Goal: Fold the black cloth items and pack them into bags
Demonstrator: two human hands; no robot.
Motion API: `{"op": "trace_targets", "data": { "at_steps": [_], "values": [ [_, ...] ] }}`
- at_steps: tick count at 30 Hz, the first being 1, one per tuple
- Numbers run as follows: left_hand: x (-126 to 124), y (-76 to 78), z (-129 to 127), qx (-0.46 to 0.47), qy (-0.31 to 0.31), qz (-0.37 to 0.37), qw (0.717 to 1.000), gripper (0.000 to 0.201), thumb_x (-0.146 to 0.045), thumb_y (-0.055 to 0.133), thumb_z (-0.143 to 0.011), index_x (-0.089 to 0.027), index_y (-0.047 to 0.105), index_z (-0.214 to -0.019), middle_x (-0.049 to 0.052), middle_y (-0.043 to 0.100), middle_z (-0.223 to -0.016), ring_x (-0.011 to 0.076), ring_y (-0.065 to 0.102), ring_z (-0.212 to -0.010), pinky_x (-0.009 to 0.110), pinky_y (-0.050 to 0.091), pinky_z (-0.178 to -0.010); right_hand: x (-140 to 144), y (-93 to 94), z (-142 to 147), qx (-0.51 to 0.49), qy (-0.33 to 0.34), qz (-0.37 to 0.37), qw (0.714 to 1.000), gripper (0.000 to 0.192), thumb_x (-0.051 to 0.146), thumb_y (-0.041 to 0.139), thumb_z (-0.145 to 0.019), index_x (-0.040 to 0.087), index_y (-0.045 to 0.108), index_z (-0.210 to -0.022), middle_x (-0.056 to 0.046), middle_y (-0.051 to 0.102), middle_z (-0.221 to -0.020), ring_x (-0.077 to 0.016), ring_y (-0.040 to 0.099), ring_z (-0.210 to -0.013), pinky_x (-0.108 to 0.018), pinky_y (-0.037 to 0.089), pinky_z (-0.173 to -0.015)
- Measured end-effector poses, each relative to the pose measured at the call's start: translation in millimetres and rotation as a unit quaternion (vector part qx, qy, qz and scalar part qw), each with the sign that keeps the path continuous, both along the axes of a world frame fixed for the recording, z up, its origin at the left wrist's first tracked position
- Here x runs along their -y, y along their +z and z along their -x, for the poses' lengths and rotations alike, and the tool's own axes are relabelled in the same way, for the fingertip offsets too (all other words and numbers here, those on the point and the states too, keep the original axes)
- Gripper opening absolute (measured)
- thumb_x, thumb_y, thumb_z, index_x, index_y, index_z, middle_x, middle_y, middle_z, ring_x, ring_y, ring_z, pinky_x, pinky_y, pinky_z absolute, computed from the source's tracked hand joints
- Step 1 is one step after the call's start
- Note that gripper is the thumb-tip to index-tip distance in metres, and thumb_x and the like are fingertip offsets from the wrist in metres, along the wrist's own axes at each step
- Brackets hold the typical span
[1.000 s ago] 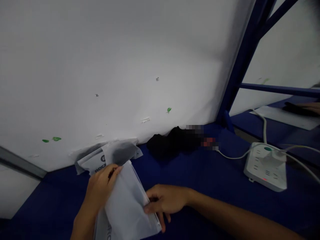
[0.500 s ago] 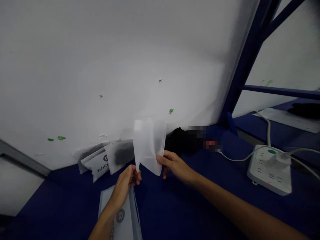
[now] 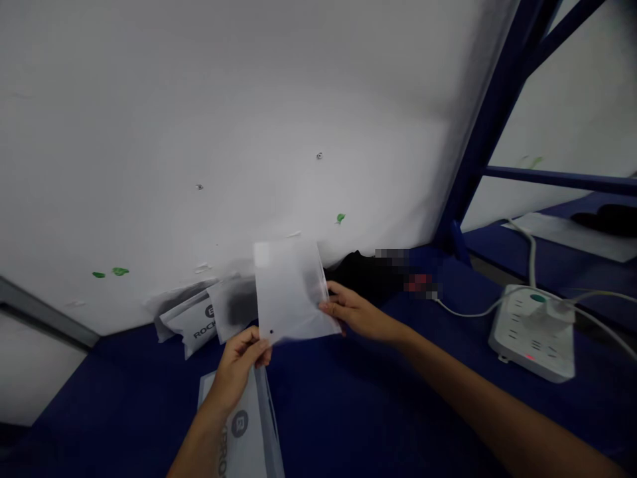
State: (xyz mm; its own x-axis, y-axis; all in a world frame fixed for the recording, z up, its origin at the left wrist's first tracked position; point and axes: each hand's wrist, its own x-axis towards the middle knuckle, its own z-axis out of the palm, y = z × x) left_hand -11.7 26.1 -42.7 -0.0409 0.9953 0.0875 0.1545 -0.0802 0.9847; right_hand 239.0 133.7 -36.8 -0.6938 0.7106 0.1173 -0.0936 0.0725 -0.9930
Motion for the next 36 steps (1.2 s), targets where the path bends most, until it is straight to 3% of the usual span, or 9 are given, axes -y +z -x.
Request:
{"op": "trace_targets", "data": {
  "at_steps": [5,10,14,18,20,23,26,29,36],
  "values": [
    [-0.8,6.0,-1.0,0.060,-0.002,-0.027,0.998,0.032,-0.037,0.059,-0.086,-0.018,0.051,-0.061,-0.001,0.049,-0.060,0.0111,0.044,-0.057,0.023,0.033,-0.054,-17.3,5.5,-13.1,-0.010,-0.073,-0.009,0.997,0.043,0.046,0.062,-0.089,0.020,0.052,-0.121,0.003,0.052,-0.070,-0.0107,0.045,-0.052,-0.026,0.037,-0.049],
    [1.1,3.1,-2.5,-0.011,0.117,-0.095,0.989,0.028,-0.037,0.059,-0.088,-0.018,0.055,-0.068,-0.003,0.047,-0.060,0.0104,0.042,-0.056,0.023,0.034,-0.052,-9.7,-7.6,1.7,-0.016,-0.072,0.015,0.997,0.041,0.049,0.064,-0.086,0.018,0.055,-0.112,0.005,0.048,-0.067,-0.0097,0.043,-0.052,-0.025,0.037,-0.049],
    [9.7,6.9,-2.1,-0.060,0.301,-0.287,0.907,0.019,-0.029,0.064,-0.085,-0.018,0.058,-0.070,-0.004,0.048,-0.060,0.0095,0.043,-0.054,0.024,0.037,-0.054,20.7,-21.8,28.7,-0.001,0.004,0.058,0.998,0.036,0.047,0.063,-0.088,0.018,0.055,-0.107,0.004,0.052,-0.071,-0.0071,0.044,-0.051,-0.021,0.037,-0.046],
    [12.3,16.6,6.3,-0.004,0.367,-0.375,0.851,0.018,-0.026,0.067,-0.081,-0.018,0.057,-0.069,-0.007,0.043,-0.049,0.0084,0.039,-0.044,0.023,0.034,-0.046,56.3,-22.8,45.9,0.047,0.093,0.125,0.987,0.036,0.044,0.065,-0.086,0.018,0.054,-0.110,0.005,0.054,-0.068,-0.0070,0.047,-0.047,-0.017,0.035,-0.040],
    [11.2,18.4,11.3,0.002,0.373,-0.359,0.855,0.019,-0.027,0.066,-0.082,-0.018,0.056,-0.069,-0.008,0.044,-0.049,0.0082,0.039,-0.043,0.022,0.033,-0.045,69.8,-19.4,47.4,0.100,0.170,0.123,0.973,0.037,0.046,0.062,-0.088,0.018,0.056,-0.112,0.003,0.058,-0.070,-0.0081,0.052,-0.046,-0.017,0.037,-0.040],
    [9.1,14.8,13.8,-0.058,0.347,-0.294,0.889,0.022,-0.033,0.064,-0.086,-0.018,0.056,-0.071,-0.007,0.044,-0.051,0.0081,0.039,-0.045,0.022,0.032,-0.045,81.2,-14.3,44.2,0.196,0.219,0.007,0.956,0.042,0.054,0.058,-0.090,0.017,0.065,-0.109,0.002,0.061,-0.068,-0.0084,0.054,-0.045,-0.019,0.043,-0.048],
    [5.4,5.9,9.0,-0.173,0.243,-0.213,0.930,0.026,-0.036,0.061,-0.089,-0.018,0.057,-0.070,-0.006,0.044,-0.053,0.0091,0.041,-0.048,0.022,0.034,-0.048,82.9,-12.0,39.9,0.239,0.225,-0.125,0.936,0.050,0.059,0.060,-0.088,0.017,0.069,-0.112,0.004,0.057,-0.057,-0.0112,0.057,-0.048,-0.022,0.047,-0.059],
    [-2.7,-5.8,7.3,-0.257,0.173,-0.144,0.940,0.027,-0.038,0.059,-0.088,-0.019,0.058,-0.069,-0.005,0.047,-0.057,0.0106,0.045,-0.053,0.023,0.036,-0.055,79.6,-12.8,38.0,0.235,0.251,-0.146,0.928,0.049,0.056,0.063,-0.087,0.017,0.069,-0.118,0.005,0.057,-0.056,-0.0130,0.060,-0.052,-0.022,0.048,-0.060],
    [-29.5,-25.6,55.5,-0.186,0.428,-0.080,0.881,0.022,-0.038,0.067,-0.072,-0.019,0.066,-0.084,0.006,0.058,-0.101,0.0287,0.052,-0.112,0.041,0.041,-0.098,76.5,-15.2,38.4,0.238,0.258,-0.134,0.927,0.044,0.046,0.065,-0.086,0.018,0.067,-0.120,0.004,0.060,-0.063,-0.0114,0.060,-0.052,-0.020,0.049,-0.059]
  ]
}}
